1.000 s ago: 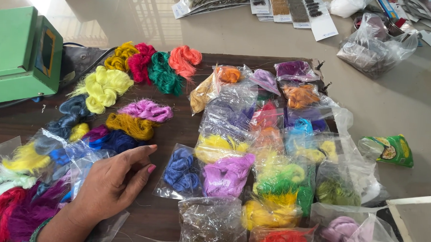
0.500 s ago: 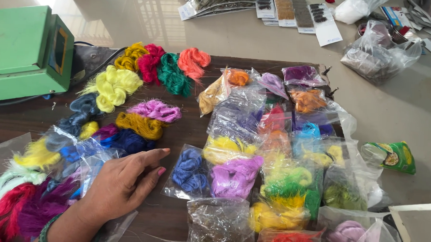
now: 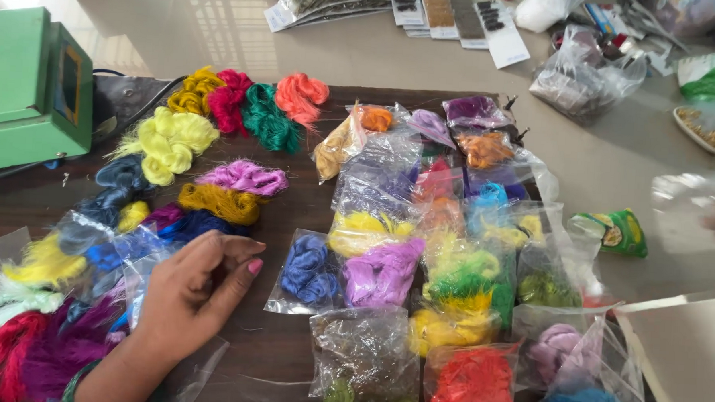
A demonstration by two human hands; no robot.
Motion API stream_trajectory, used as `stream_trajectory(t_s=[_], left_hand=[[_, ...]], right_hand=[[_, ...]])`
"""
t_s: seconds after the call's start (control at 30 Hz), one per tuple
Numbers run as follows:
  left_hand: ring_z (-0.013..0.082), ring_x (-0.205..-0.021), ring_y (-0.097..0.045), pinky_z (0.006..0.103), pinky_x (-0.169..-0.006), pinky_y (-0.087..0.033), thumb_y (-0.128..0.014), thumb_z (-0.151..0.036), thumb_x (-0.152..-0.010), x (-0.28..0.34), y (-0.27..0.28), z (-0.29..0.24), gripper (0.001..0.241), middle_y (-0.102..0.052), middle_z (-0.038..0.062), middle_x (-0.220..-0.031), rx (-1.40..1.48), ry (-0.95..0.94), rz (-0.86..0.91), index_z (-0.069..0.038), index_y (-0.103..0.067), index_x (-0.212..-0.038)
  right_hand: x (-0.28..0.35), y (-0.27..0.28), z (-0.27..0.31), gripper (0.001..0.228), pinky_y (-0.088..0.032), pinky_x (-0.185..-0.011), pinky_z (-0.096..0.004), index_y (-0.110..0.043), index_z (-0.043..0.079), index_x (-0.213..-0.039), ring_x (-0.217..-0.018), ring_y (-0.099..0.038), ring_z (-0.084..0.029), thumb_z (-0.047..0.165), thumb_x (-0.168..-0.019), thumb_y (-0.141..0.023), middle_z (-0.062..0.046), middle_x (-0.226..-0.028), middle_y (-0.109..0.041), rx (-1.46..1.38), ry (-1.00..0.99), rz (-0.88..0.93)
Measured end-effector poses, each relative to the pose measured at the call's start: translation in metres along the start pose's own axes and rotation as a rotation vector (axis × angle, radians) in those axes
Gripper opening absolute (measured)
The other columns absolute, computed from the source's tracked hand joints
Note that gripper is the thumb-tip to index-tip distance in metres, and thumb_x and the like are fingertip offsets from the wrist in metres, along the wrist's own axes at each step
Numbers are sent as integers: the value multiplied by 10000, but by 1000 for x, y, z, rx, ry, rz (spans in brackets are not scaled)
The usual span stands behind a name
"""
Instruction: The person places bundles of colorful synthetic hair into small clear plastic bags, presses each bundle into its bag, and sets the filled bags in rows on the workbench. They pick up loose bundles one at a time, open a bag, insert the bundle, and continue with the next color.
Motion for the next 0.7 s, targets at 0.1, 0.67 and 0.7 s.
stream_trajectory(t_s=[0.1,0.67,0.7], left_hand=[[98,-719,-702,259,-592,-510,-728,-60,-892,3,9,16,111,-723,24,-895,43,53,-96,-60,-673,-988],[21,-795,-636,179,-598,-451,-731,-214,-990,21,-29,64,283,-730,1,-956,932,461,147,-18,-730,-1194],[21,-795,-636,179,-598,-451,-731,-214,-990,19,-27,66,283,-730,1,-956,933,462,138,-18,-730,-1194]], right_hand=[[-110,-120,142,55,-605,-851,-438,-568,55,-984,-1024,-755,-294,11,-990,-537,-233,-1207,-738,-24,-6,14],[-197,-589,337,96,-581,-710,-323,-691,-9,-891,-798,-712,-148,70,-900,-639,-134,-942,-798,14,-119,607],[-201,-585,323,96,-581,-710,-323,-691,-9,-891,-798,-712,-148,70,-900,-639,-134,-942,-798,17,-117,615]])
Point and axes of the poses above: each hand's wrist, its own x-axis away from the middle knuckle, its own y-axis out of the back of the hand, z = x × y, the point moved 10 cm from there along -x, towards the middle knuckle
